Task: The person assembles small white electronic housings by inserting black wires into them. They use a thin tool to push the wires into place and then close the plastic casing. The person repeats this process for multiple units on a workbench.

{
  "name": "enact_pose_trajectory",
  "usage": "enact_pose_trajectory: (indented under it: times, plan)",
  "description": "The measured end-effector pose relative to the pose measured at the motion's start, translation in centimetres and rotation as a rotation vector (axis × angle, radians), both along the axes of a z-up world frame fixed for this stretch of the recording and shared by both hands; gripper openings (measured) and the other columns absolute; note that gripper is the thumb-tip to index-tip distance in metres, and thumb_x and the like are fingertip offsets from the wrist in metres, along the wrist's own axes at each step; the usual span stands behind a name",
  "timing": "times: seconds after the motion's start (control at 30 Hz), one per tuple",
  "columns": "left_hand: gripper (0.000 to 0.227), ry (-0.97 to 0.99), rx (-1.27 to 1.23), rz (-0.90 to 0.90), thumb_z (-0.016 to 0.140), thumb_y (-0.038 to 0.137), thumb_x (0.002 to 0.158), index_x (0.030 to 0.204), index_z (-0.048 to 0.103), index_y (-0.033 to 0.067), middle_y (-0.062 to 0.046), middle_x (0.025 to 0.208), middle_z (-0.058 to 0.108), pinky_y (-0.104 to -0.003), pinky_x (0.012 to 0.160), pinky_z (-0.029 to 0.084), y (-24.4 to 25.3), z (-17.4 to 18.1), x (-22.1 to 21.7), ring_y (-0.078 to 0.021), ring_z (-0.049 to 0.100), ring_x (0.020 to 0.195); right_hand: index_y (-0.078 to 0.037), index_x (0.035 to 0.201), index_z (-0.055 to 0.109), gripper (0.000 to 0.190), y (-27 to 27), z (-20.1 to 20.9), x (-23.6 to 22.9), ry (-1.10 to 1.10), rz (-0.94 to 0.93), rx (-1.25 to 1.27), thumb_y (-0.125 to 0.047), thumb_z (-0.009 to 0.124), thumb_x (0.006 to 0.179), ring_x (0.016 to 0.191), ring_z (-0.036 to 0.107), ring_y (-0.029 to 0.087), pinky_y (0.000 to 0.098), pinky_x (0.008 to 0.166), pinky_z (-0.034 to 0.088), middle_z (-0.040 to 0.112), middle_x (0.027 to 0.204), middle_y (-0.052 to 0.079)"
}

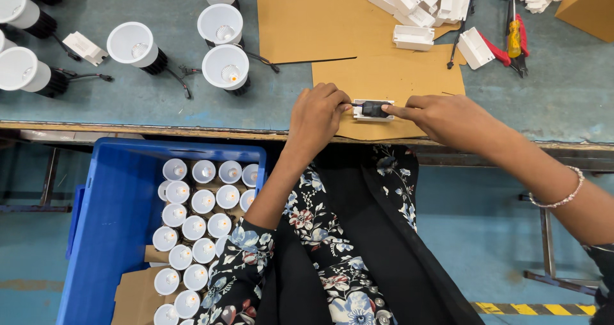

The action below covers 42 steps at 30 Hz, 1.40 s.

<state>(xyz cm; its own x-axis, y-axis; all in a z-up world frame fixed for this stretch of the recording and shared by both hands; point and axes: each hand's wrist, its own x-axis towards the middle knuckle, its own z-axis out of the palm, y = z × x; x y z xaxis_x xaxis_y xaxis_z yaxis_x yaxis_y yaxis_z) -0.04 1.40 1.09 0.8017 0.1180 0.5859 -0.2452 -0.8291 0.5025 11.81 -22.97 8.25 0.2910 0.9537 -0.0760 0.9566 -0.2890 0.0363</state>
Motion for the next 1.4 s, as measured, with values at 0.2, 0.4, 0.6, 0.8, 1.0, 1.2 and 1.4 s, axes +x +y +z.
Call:
enact_pose_trajectory:
  times: [0.2, 0.4, 0.6, 0.8, 1.0, 1.2, 1.4]
  plan:
    - [0.005, 0.035, 0.012, -0.002, 0.075, 0.015, 0.086, 0.087, 0.072, 0.0109, -0.002, 0.087, 0.065, -0.041, 0.078, 0.044, 0.3, -0.2, 0.3, -0.0242, 0.062, 0.091, -0.028, 0.145, 0.055, 0.060, 0.7, 0.3, -0.1, -0.005, -0.005, -0.049, -0.009, 0.060, 0.088, 0.082, 0.068, 0.027, 0.0422, 0.062, 0.057, 0.065, 0.091, 0.004]
    - [0.005, 0.049, 0.022, 0.007, 0.075, 0.015, 0.085, 0.086, 0.072, 0.0112, -0.002, 0.086, 0.064, -0.039, 0.079, 0.044, 0.5, -0.3, 0.7, -0.0232, 0.062, 0.091, -0.030, 0.149, 0.052, 0.068, 1.2, 0.1, -0.4, -0.021, -0.018, -0.094, -0.007, 0.061, 0.085, 0.079, 0.068, 0.027, 0.0431, 0.061, 0.056, 0.062, 0.090, 0.004]
    - [0.010, -0.047, 0.062, 0.099, 0.075, 0.011, 0.079, 0.089, 0.073, 0.0101, -0.004, 0.096, 0.066, -0.040, 0.083, 0.042, -0.5, 0.3, 0.6, -0.0237, 0.061, 0.100, -0.031, 0.152, 0.051, 0.075, 1.8, 0.2, -0.5, 0.049, -0.083, -0.176, -0.015, 0.064, 0.080, 0.078, 0.068, 0.029, 0.0455, 0.059, 0.056, 0.061, 0.094, 0.006]
    - [0.019, -0.058, 0.017, -0.049, 0.076, 0.014, 0.089, 0.108, 0.076, 0.0095, 0.000, 0.112, 0.070, -0.039, 0.100, 0.044, -3.7, -0.9, -0.2, -0.0202, 0.061, 0.116, -0.031, 0.141, 0.062, 0.059, 1.5, -0.5, 0.7, 0.139, -0.140, -0.096, -0.004, 0.060, 0.088, 0.079, 0.068, 0.033, 0.0458, 0.067, 0.055, 0.068, 0.095, 0.006]
    - [0.021, -0.039, 0.111, 0.004, 0.074, 0.015, 0.088, 0.108, 0.077, 0.0095, 0.001, 0.110, 0.071, -0.039, 0.096, 0.045, -4.4, -1.8, 0.0, -0.0216, 0.061, 0.114, -0.016, 0.135, 0.065, 0.047, 0.5, -2.5, 3.4, 0.774, -0.447, 0.142, -0.005, 0.063, 0.090, 0.073, 0.074, 0.018, 0.0330, 0.066, 0.060, 0.080, 0.093, 0.008]
    - [0.020, -0.016, 0.111, -0.025, 0.075, 0.019, 0.088, 0.106, 0.077, 0.0099, 0.001, 0.111, 0.070, -0.038, 0.094, 0.045, -4.1, -1.8, 0.5, -0.0211, 0.060, 0.113, -0.002, 0.117, 0.045, 0.033, 0.3, -5.2, 5.2, 1.578, -0.618, 0.440, -0.003, 0.065, 0.091, 0.070, 0.069, 0.015, 0.0287, 0.068, 0.057, 0.076, 0.088, 0.015]
    - [0.023, -0.021, 0.145, -0.003, 0.077, 0.020, 0.087, 0.108, 0.077, 0.0112, 0.002, 0.112, 0.070, -0.039, 0.092, 0.043, -4.1, -2.0, 0.4, -0.0210, 0.060, 0.114, -0.002, 0.117, 0.055, 0.026, -0.1, -5.1, 4.4, 1.306, -0.494, 0.368, -0.009, 0.066, 0.094, 0.075, 0.071, 0.019, 0.0332, 0.071, 0.058, 0.073, 0.089, 0.014]
